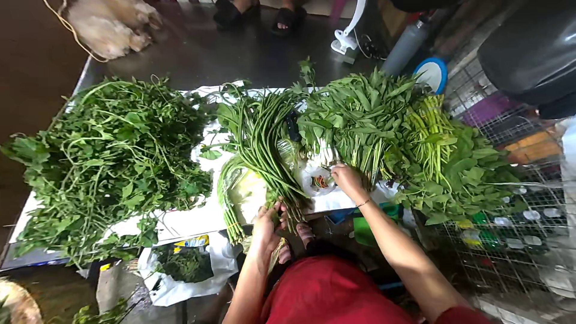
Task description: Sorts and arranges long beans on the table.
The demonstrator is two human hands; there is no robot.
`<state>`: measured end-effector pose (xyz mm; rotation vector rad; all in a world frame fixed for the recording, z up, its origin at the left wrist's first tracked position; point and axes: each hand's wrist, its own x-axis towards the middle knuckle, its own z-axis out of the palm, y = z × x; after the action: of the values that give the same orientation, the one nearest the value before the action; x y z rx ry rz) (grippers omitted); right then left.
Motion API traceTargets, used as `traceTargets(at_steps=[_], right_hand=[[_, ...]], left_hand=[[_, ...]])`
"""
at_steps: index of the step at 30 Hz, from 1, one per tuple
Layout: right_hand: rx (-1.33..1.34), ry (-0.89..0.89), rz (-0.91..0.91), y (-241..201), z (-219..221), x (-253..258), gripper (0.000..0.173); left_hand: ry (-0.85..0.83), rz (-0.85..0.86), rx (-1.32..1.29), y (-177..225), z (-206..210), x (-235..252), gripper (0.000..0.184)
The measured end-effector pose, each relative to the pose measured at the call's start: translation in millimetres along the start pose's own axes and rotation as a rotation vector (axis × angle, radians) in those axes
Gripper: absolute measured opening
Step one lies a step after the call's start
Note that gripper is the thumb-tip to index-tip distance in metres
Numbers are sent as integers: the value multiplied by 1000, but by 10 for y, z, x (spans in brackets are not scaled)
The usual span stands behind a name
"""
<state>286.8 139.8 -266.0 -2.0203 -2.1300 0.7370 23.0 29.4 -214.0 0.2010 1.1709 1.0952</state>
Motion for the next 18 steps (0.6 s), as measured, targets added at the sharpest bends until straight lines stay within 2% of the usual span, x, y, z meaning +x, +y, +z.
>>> traceTargets(at_steps=[3, 6, 9, 14, 18], right_hand=[[-37, 41, 57, -10, -205, -85, 18], [-241, -84, 124, -34, -129, -128, 15], [-317, -219, 183, -76, 65, -166, 18], [-328, -174, 193, -38, 209, -149, 18], [-225, -104, 266, -123, -73, -326, 22]], left_hand=[[10, 64, -28, 35, -280, -92, 28], [60, 108, -82, 75, -507, -139, 29], [80, 152, -124, 117, -675, -181, 33], [121, 196, -120, 165, -743, -271, 30], [123, 158, -11, 119, -653, -341, 24]])
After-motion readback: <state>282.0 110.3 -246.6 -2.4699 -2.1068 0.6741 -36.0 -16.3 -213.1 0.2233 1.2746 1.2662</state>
